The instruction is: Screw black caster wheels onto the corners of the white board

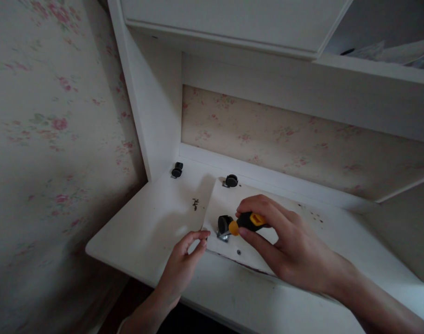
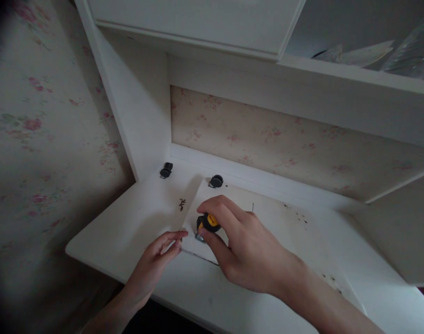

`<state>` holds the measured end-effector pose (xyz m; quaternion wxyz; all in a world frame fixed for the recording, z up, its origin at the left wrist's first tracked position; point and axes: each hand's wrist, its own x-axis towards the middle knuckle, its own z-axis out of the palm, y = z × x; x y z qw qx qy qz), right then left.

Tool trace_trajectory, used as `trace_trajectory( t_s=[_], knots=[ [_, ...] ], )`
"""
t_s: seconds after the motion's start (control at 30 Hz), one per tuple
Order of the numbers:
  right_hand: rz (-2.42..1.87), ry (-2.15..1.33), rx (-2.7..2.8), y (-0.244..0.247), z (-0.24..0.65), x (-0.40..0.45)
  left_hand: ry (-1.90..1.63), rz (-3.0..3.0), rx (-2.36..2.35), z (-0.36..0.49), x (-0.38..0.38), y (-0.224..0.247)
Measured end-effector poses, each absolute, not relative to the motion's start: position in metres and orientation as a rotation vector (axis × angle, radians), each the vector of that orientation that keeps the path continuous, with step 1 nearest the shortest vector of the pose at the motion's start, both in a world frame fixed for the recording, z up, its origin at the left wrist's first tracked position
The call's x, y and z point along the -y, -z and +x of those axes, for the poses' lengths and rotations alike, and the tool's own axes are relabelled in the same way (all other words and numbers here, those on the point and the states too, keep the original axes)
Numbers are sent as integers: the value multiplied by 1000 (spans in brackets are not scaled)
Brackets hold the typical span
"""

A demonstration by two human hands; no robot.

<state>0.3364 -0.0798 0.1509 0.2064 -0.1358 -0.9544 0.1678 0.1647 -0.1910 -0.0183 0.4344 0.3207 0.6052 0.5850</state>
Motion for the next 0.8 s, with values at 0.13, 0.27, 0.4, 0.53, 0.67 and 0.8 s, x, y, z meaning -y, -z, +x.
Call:
trace_trajectory(
  t_s=[0.13,0.27,0.4,0.53,0.67,0.8],
  knots=[
    [-405,-394,2698,-150,331,80,-1452,805,-1520,165,191,17],
    [-487,-143,2740,-152,323,80,-1458,823,-1512,165,190,17],
    [-436,-275,2812,-160,320,82,-1468,805,-1507,165,190,15],
    [-466,-267,2850,-164,319,82,-1463,793,-1508,166,191,13],
    [-518,-207,2777,-162,319,81,-1467,783,-1500,166,191,13],
    [-415,-395,2837,-162,319,81,-1461,790,-1485,166,191,15]
  ],
)
